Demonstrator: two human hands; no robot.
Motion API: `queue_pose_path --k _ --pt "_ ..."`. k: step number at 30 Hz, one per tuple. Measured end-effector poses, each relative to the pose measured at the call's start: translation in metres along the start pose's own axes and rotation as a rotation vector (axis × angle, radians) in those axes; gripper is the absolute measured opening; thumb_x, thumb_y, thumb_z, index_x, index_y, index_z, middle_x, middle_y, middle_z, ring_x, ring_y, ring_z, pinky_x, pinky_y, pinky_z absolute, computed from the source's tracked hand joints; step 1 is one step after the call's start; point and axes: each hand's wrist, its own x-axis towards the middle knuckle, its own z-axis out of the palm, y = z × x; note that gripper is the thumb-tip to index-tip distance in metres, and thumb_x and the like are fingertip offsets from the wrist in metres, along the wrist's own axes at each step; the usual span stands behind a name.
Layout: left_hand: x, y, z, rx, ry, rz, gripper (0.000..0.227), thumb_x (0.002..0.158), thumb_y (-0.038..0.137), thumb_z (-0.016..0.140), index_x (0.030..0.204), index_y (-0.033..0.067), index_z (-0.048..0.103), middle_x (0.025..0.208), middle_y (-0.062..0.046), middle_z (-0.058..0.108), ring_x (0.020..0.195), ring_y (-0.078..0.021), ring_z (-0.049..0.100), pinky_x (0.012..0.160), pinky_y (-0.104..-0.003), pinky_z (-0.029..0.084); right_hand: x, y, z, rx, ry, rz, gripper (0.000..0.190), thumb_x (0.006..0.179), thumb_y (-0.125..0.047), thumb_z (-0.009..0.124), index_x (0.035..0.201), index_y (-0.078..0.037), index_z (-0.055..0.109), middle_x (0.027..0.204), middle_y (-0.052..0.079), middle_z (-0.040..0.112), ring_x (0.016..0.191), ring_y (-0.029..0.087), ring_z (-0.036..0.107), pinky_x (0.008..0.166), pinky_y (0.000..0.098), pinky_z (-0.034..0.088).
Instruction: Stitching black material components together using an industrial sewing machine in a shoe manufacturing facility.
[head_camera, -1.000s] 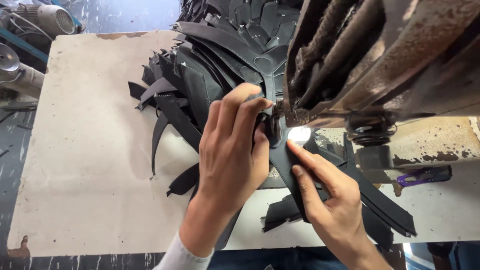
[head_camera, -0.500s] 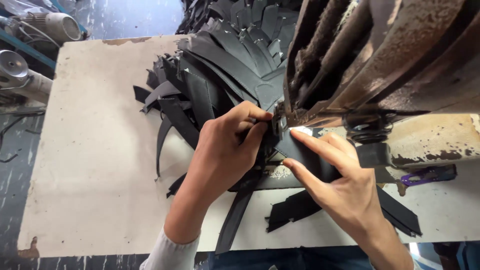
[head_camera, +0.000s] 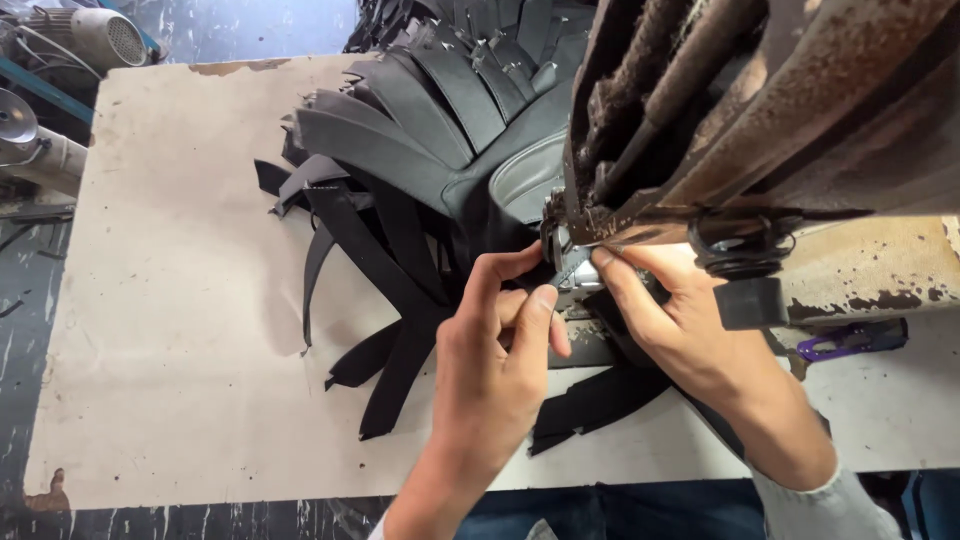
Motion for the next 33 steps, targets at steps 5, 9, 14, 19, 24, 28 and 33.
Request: queue_pose_path --k 5,9,14,19,24,28,33 --pt "-0.007 -0.005 0.013 0.046 0.017 0.016 0.040 0.096 0.001 0.057 0.135 0.0044 0.047 0.067 0.000 0.070 0.049 -0.0080 0.056 0.048 -0.021 0.046 -0.021 -0.003 0.012 0.061 0.230 -0.343 0.025 0.087 0.007 0.068 0.112 0.004 0.069 0.111 0.018 0.066 0.089 0.023 0.065 0.077 0.0303 0.053" --pt "-0.007 -0.004 0.020 0.059 0.058 0.048 0.042 0.095 -0.001 0.058 0.135 0.0034 0.044 0.072 -0.003 0.074 0.053 -0.0093 0.064 0.052 -0.021 0.052 -0.036 0.006 0.014 0.040 0.040 -0.345 0.057 0.078 0.008 0.065 0.133 -0.007 0.064 0.147 0.019 0.045 0.130 0.032 0.052 0.101 0.0360 0.048" --pt "-0.005 -0.004 0.025 0.071 0.138 0.025 0.035 0.094 0.001 0.061 0.127 0.0040 0.050 0.068 -0.003 0.075 0.046 -0.0075 0.057 0.044 -0.021 0.047 -0.043 0.006 0.012 0.030 0.007 -0.359 0.062 0.079 0.013 0.057 0.138 -0.008 0.060 0.158 0.021 0.038 0.139 0.034 0.052 0.110 0.0372 0.045" --pt "-0.033 0.007 0.029 0.256 0.240 0.098 0.039 0.094 0.002 0.063 0.132 0.0060 0.057 0.070 -0.004 0.075 0.061 -0.0108 0.076 0.051 -0.024 0.057 -0.048 0.000 0.008 -0.028 0.018 -0.381 0.068 0.075 0.014 0.053 0.138 -0.009 0.060 0.159 0.021 0.039 0.137 0.034 0.053 0.112 0.0388 0.044" --pt "-0.075 0.002 0.043 0.511 0.078 0.352 0.062 0.081 0.001 0.075 0.136 -0.0105 0.049 0.143 -0.049 0.040 0.108 -0.0499 0.070 0.077 -0.040 0.065 -0.055 -0.003 0.006 0.012 -0.025 -0.346 0.068 0.077 0.008 0.055 0.142 -0.012 0.058 0.163 0.021 0.035 0.146 0.035 0.047 0.116 0.0413 0.041" --pt "-0.074 0.007 0.045 0.472 0.078 0.391 0.057 0.085 -0.002 0.066 0.137 -0.0126 0.046 0.146 -0.048 0.036 0.124 -0.0580 0.059 0.097 -0.051 0.056 -0.059 -0.003 0.003 0.005 -0.002 -0.359 0.069 0.075 0.009 0.057 0.141 -0.012 0.058 0.163 0.021 0.036 0.145 0.034 0.048 0.115 0.0413 0.042" --pt "-0.079 -0.007 0.047 0.522 0.103 0.459 0.050 0.085 -0.004 0.069 0.132 -0.0072 0.052 0.153 -0.037 0.035 0.138 -0.0506 0.052 0.113 -0.050 0.050 -0.071 0.000 -0.007 0.078 -0.057 -0.322 0.067 0.078 0.014 0.053 0.142 -0.007 0.054 0.166 0.019 0.025 0.141 0.037 0.051 0.103 0.0372 0.053"
